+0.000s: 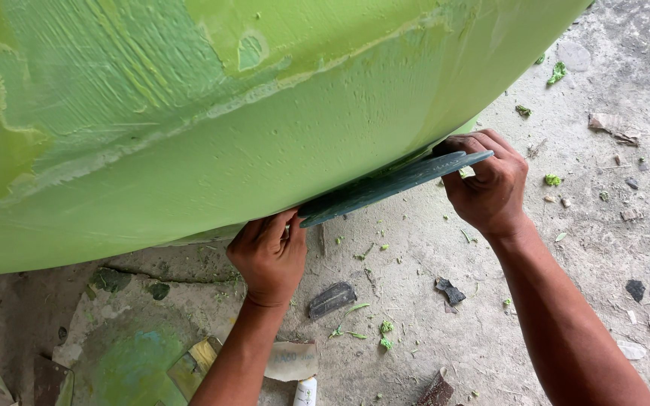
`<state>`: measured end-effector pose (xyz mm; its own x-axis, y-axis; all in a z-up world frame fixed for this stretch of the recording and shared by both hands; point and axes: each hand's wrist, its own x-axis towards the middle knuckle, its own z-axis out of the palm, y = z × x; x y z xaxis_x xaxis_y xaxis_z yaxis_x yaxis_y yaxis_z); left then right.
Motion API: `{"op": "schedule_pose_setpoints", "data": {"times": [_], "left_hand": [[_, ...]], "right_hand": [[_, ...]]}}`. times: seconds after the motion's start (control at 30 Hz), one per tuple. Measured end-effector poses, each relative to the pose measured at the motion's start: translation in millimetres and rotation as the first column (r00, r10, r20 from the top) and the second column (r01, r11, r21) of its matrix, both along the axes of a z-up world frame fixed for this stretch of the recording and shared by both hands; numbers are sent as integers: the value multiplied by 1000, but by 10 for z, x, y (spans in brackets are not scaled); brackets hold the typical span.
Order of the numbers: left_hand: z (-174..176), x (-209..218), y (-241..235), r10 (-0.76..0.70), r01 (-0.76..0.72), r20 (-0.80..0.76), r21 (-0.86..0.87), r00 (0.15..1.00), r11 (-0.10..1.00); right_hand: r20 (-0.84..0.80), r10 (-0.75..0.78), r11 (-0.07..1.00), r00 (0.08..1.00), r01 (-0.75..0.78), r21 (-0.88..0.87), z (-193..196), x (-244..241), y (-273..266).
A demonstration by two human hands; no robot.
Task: The person applies green body filler to a damaged area on a green car bumper using a small putty knife. They then smooth the filler with a larger metal scraper and continue to apply more filler to the same area.
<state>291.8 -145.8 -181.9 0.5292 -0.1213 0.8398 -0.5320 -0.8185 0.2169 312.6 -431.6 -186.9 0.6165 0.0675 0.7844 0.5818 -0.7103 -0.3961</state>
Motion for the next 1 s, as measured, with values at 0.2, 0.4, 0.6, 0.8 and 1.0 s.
{"op": "schedule_pose_setpoints", "data": {"times": [0.2, 0.4, 0.6, 0.8, 1.0], "left_hand": [[-238, -9, -21, -25, 23, -7, -198, 1000, 980], [-330, -49, -73, -25, 13, -32, -320, 999, 947], [-169, -93, -120, -65, 48, -36, -370, 997, 928], [114, -260, -139, -147, 100, -103, -371, 984, 923], [-49, -257, 44, -161, 108, -156, -302, 975, 947]], "right_hand": [[38, -12, 1000, 999, 11, 11, 48, -15, 7], [54, -17, 1000, 998, 16, 8, 98, -27, -16], [61, 9, 1000, 998, -9, -8, 189, -83, -25], [64, 68, 998, 996, -68, 2, 77, -153, -42], [24, 108, 994, 994, -108, 10, -15, -246, 113]]}}
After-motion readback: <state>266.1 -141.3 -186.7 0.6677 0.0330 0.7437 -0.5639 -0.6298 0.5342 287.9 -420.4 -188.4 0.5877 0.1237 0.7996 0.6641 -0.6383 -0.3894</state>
